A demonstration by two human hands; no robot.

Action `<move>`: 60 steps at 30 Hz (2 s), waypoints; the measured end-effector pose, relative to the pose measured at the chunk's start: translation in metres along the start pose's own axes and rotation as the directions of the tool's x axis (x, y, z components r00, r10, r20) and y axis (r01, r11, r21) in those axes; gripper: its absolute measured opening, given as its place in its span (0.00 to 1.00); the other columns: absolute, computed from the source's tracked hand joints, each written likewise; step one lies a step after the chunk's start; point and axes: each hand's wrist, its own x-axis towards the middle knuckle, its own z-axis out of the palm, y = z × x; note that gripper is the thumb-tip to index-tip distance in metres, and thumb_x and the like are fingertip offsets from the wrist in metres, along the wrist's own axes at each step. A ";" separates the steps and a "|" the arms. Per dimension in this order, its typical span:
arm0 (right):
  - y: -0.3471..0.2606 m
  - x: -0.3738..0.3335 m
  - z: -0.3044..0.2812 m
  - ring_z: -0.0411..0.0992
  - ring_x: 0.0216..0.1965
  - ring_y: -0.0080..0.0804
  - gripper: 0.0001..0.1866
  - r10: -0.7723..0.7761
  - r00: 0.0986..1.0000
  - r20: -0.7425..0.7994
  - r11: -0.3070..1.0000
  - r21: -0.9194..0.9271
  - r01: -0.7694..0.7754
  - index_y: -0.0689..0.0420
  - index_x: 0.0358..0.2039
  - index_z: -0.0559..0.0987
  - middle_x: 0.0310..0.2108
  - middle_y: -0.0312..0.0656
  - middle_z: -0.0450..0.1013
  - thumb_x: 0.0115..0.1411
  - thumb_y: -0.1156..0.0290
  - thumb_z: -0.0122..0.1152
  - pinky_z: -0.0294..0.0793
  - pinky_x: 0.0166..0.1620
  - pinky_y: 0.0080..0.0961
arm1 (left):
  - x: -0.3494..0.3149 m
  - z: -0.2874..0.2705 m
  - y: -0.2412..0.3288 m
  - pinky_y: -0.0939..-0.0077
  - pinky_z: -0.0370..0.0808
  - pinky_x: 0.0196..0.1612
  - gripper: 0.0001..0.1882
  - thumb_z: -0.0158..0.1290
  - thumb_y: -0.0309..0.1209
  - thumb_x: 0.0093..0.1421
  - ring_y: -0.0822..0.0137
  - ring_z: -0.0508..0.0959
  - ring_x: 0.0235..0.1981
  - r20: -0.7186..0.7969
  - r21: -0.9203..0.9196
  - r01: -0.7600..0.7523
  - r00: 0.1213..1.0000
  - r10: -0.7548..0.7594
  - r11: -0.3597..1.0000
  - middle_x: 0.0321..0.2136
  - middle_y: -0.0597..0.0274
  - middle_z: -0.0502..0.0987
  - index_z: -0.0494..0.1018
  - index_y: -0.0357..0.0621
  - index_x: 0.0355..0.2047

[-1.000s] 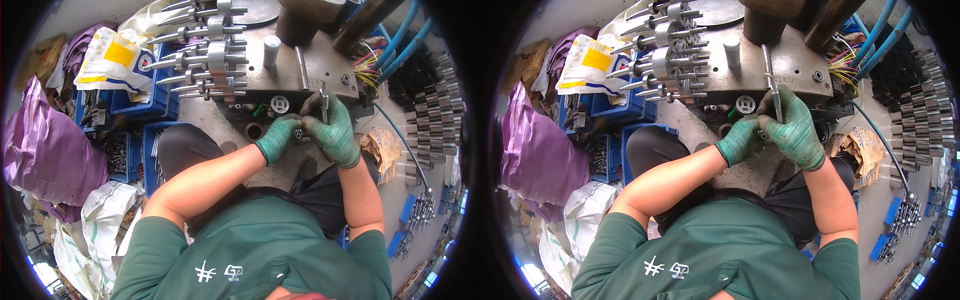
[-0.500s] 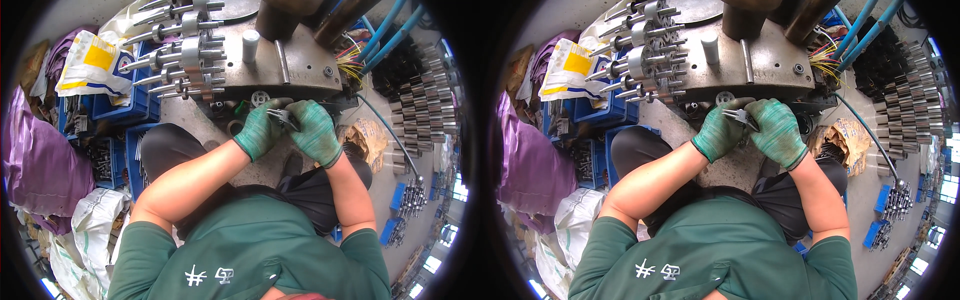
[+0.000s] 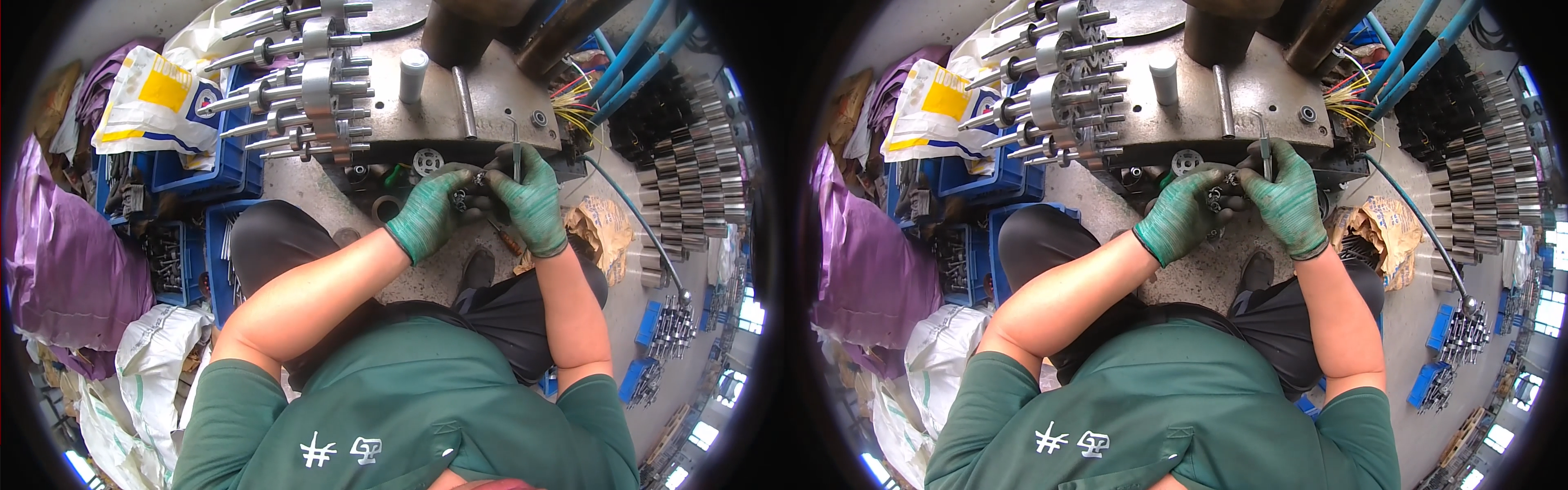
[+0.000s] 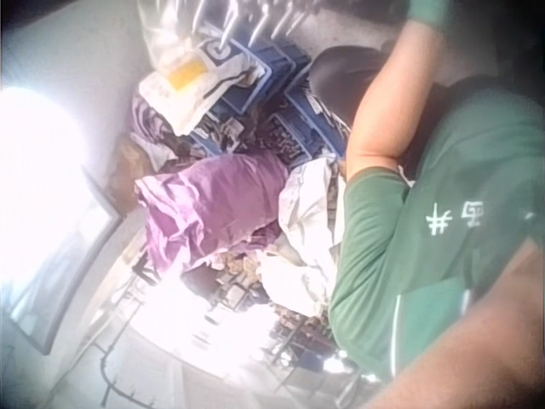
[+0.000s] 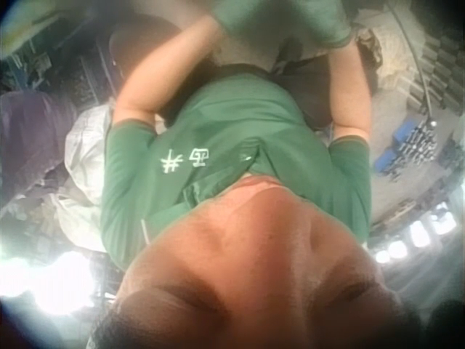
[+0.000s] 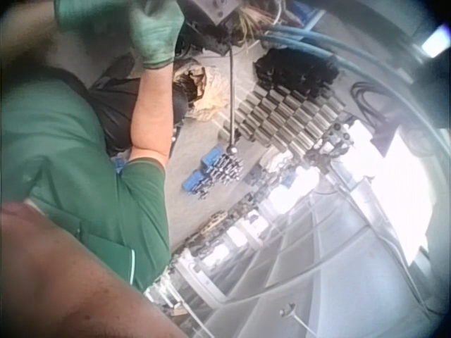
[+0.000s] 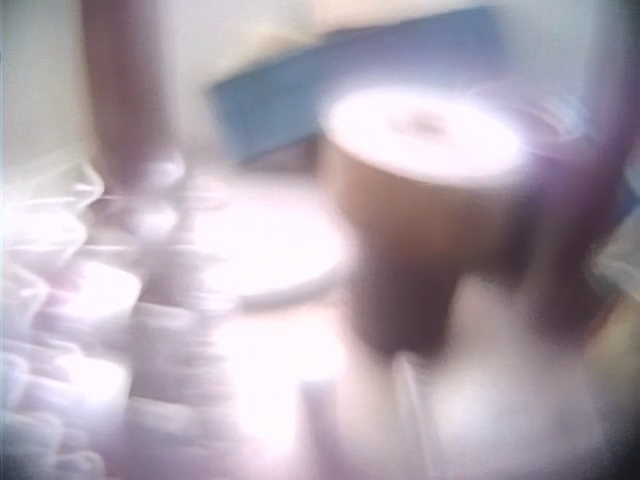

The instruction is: The person assembles metal components by placing round metal pieces onto a vertical rod and using a handheld metal tool to fit smaller pins or parts into the assembly.

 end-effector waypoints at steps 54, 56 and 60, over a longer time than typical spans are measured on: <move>-0.003 -0.005 0.007 0.76 0.35 0.24 0.14 -0.097 0.993 0.063 0.973 -0.206 0.108 0.63 0.44 0.79 0.33 0.40 0.79 0.57 0.77 0.69 0.78 0.42 0.27 | -0.006 0.007 0.015 0.77 0.78 0.37 0.10 0.56 0.31 0.69 0.73 0.79 0.33 -0.009 0.586 -0.220 0.961 0.277 0.780 0.37 0.63 0.79 0.75 0.41 0.48; -0.014 -0.003 0.004 0.77 0.34 0.25 0.14 -0.075 0.994 0.083 0.959 -0.268 0.095 0.64 0.43 0.80 0.33 0.42 0.79 0.57 0.76 0.69 0.78 0.42 0.27 | -0.007 0.008 0.015 0.78 0.77 0.37 0.11 0.56 0.30 0.68 0.74 0.78 0.33 0.048 0.711 -0.284 0.933 0.358 0.643 0.37 0.63 0.79 0.75 0.40 0.47; -0.018 -0.003 0.000 0.77 0.33 0.26 0.13 -0.068 0.992 0.104 0.918 -0.382 0.103 0.64 0.43 0.80 0.32 0.44 0.79 0.57 0.76 0.67 0.78 0.41 0.27 | -0.007 0.007 0.012 0.77 0.78 0.38 0.12 0.55 0.32 0.68 0.72 0.79 0.35 0.089 0.733 -0.298 0.933 0.348 0.611 0.39 0.62 0.79 0.75 0.40 0.48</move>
